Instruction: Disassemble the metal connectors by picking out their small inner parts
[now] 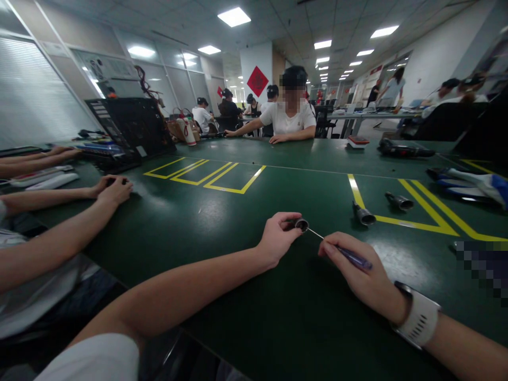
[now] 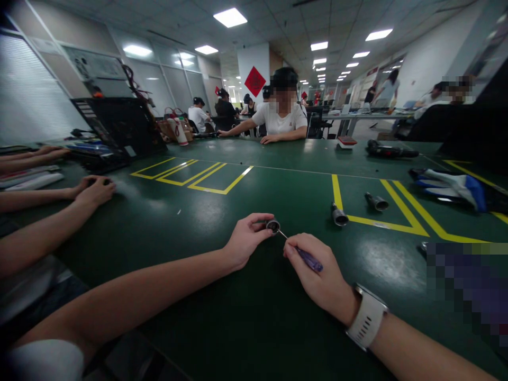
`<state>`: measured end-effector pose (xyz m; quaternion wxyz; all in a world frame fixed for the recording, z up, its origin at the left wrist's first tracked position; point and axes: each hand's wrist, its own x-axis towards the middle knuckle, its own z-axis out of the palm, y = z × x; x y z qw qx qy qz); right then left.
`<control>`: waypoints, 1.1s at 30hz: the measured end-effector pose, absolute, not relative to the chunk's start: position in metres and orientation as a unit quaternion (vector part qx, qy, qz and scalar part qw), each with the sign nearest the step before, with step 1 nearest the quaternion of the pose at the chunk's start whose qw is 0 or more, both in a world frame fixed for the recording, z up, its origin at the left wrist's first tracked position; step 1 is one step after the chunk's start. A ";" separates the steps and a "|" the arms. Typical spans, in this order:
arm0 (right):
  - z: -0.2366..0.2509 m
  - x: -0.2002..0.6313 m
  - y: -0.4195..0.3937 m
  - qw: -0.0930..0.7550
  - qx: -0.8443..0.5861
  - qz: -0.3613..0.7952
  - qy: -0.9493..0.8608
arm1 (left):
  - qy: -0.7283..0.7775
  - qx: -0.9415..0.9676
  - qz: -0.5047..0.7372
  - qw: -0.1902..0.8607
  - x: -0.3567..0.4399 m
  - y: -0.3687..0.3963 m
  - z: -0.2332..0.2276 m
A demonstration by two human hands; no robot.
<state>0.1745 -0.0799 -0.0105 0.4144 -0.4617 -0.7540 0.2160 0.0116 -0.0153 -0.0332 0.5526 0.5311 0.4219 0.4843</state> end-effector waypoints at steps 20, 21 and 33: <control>-0.017 0.180 -0.068 0.475 -0.512 0.389 -0.600 | 0.449 0.551 0.465 0.528 0.011 -0.018 -0.028; -0.016 0.179 -0.069 0.466 -0.516 0.385 -0.607 | 0.447 0.554 0.464 0.527 0.011 -0.017 -0.028; -0.016 0.178 -0.077 0.362 -0.471 0.146 -0.791 | 0.448 0.542 0.482 0.522 0.012 -0.020 -0.026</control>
